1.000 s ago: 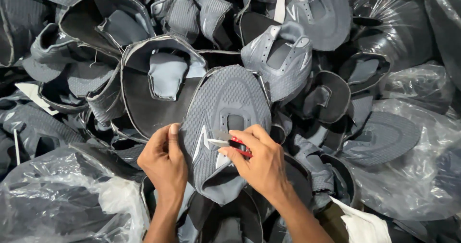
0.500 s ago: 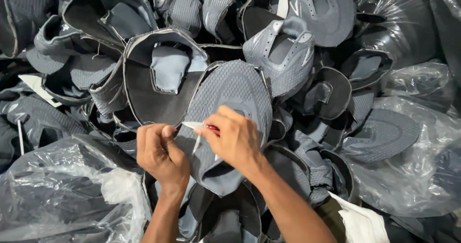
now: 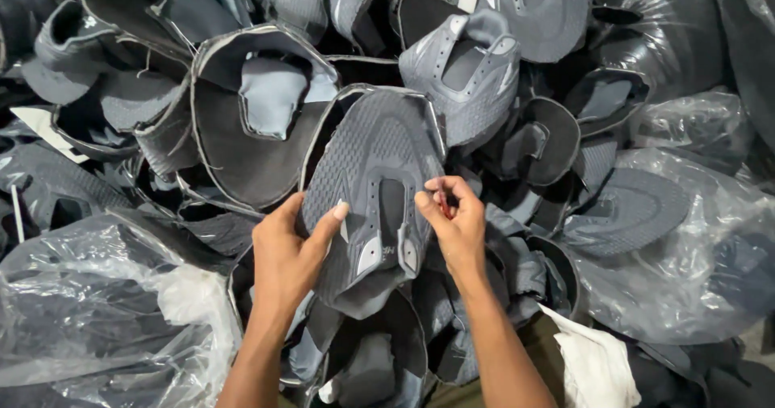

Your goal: The person trims excess thread and material from manufactured shoe uppers using snips.

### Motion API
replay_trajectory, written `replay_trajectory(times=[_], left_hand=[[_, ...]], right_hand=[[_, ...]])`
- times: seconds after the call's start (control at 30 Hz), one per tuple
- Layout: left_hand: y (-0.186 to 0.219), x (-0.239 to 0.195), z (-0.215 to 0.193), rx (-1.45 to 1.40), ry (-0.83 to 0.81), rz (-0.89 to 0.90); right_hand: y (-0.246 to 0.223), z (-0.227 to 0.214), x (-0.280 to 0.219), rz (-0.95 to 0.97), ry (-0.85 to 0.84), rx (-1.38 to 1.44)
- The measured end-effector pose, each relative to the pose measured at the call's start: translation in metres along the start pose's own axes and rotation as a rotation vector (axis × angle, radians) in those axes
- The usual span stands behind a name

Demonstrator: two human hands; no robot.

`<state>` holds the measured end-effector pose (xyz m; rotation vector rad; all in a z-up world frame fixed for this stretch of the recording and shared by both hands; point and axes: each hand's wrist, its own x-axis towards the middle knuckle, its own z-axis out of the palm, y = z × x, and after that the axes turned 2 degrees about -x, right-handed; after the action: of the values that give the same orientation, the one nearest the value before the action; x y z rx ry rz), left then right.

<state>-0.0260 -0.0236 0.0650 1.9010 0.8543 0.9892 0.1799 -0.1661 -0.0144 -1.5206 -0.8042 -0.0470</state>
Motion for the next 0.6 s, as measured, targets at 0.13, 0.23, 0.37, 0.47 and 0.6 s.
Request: replay_trajectory(times=[0.13,0.23,0.37,0.47,0.6], left_hand=[[-0.035,-0.001,0.009,-0.238,-0.1,-0.086],[-0.021,-0.012,-0.007,-0.756,-0.165,-0.055],[-0.028,-0.023,-0.007,-0.872,-0.164,-0.056],[-0.041,-0.028,-0.005,-0.993,-0.201,-0.002],[-0.043,-0.04,-0.012,-1.174,-0.29,-0.058]], right_hand=[[0.01,-0.016,-0.003,0.326,-0.009,0.59],[-0.016,-0.03,-0.007,0.326,0.033,0.483],[-0.041,-0.037,-0.005,0.262,-0.112,0.602],[-0.048,-0.042,0.002,0.214,-0.125,0.584],[-0.049,-0.057,0.002,0.274,-0.191,0.663]])
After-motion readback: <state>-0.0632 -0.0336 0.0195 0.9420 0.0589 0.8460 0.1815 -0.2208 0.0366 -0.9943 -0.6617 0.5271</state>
